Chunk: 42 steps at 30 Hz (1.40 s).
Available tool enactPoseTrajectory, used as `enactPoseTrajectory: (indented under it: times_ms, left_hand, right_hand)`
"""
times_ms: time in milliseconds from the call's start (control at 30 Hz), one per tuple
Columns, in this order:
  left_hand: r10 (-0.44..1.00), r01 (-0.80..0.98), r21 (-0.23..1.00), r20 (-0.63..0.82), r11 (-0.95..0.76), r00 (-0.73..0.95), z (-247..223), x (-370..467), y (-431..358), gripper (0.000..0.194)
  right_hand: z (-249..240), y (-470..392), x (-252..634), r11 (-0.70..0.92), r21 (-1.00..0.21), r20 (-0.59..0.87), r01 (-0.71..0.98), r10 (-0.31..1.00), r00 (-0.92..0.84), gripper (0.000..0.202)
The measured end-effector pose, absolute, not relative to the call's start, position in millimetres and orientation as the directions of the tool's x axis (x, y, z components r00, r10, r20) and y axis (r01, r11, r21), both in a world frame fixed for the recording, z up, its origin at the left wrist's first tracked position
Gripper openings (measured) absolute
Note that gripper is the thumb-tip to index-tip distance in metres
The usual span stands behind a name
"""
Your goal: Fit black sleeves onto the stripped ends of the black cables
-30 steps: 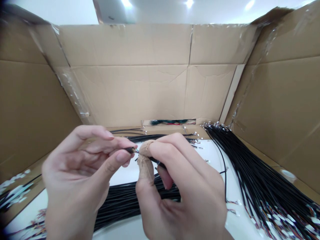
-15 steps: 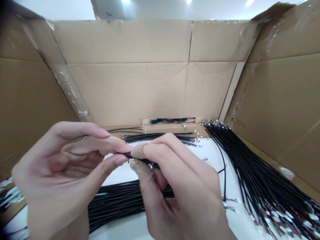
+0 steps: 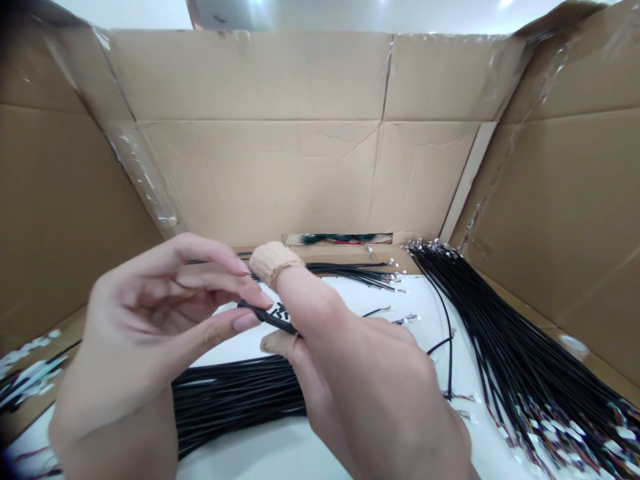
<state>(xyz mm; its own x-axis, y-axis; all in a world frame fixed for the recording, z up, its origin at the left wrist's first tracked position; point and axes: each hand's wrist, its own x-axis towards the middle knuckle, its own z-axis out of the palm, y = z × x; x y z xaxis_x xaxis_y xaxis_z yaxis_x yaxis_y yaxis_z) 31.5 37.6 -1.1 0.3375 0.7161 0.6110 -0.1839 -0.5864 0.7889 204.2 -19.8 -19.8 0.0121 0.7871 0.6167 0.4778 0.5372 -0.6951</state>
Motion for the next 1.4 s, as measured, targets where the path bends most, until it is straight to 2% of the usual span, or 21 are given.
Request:
enactPoseTrajectory:
  times_ms: [67,133,300,500,667,733,800,867,900,1000,1033,1100,1167,1267,1400]
  left_hand:
    - [0.729,-0.262,0.815,0.579,-0.517,0.364,-1,34,41,0.023]
    - [0.729,-0.341,0.832,0.550,-0.438,0.407,-1,36,43,0.024]
    - [0.738,-0.441,0.857,0.475,-0.266,0.479,-5,39,46,0.020]
    - [0.761,-0.398,0.868,0.466,-0.296,0.451,-7,45,46,0.007]
    - [0.775,-0.435,0.857,0.466,-0.275,0.427,-12,51,47,0.009]
    - [0.786,-0.464,0.837,0.485,-0.291,0.383,-13,53,49,0.010]
    - [0.807,-0.480,0.810,0.511,-0.337,0.296,-13,54,53,0.009]
    - [0.825,-0.487,0.782,0.531,-0.389,0.195,-12,52,57,0.007]
    - [0.830,-0.490,0.768,0.539,-0.412,0.147,-11,51,59,0.008]
    - [0.829,-0.492,0.736,0.557,-0.466,0.048,-8,43,63,0.011]
    - [0.826,-0.489,0.730,0.563,-0.478,0.033,-7,41,64,0.012]
    - [0.816,-0.475,0.718,0.578,-0.509,-0.001,-6,37,64,0.015]
    - [0.801,-0.457,0.701,0.597,-0.547,-0.042,-7,36,62,0.016]
    - [0.776,-0.447,0.666,0.621,-0.597,-0.112,-9,38,59,0.018]
    - [0.769,-0.461,0.643,0.620,-0.612,-0.156,-9,42,58,0.020]
  right_hand:
    - [-19,-22,201,0.502,-0.652,0.631,0.569,0.775,0.039,0.065]
    - [-21,-22,199,0.533,-0.591,0.701,0.606,0.711,0.059,0.070]
    - [-24,-15,197,0.661,-0.550,0.764,0.510,0.645,-0.012,0.090]
    - [-22,-11,195,0.732,-0.552,0.797,0.401,0.604,-0.007,0.058]
    - [-27,-7,191,0.784,-0.548,0.821,0.293,0.571,0.008,0.072]
    - [-27,-5,193,0.757,-0.599,0.787,0.263,0.616,0.019,0.080]
    - [-25,-3,197,0.677,-0.688,0.697,0.261,0.716,-0.020,0.082]
    - [-21,-2,204,0.560,-0.756,0.561,0.338,0.821,-0.106,0.075]
    - [-18,-2,207,0.511,-0.768,0.497,0.385,0.856,-0.145,0.065]
    - [-10,-1,212,0.477,-0.761,0.437,0.439,0.878,-0.197,0.014]
    - [-9,0,212,0.496,-0.757,0.464,0.425,0.867,-0.184,0.006]
    - [-10,1,210,0.551,-0.732,0.559,0.402,0.822,-0.108,0.012]
    - [-14,2,207,0.599,-0.675,0.665,0.430,0.747,0.004,0.009]
    - [-24,3,203,0.666,-0.521,0.819,0.534,0.566,0.093,0.013]
    - [-32,7,198,0.692,-0.298,0.943,0.658,0.320,0.091,0.022]
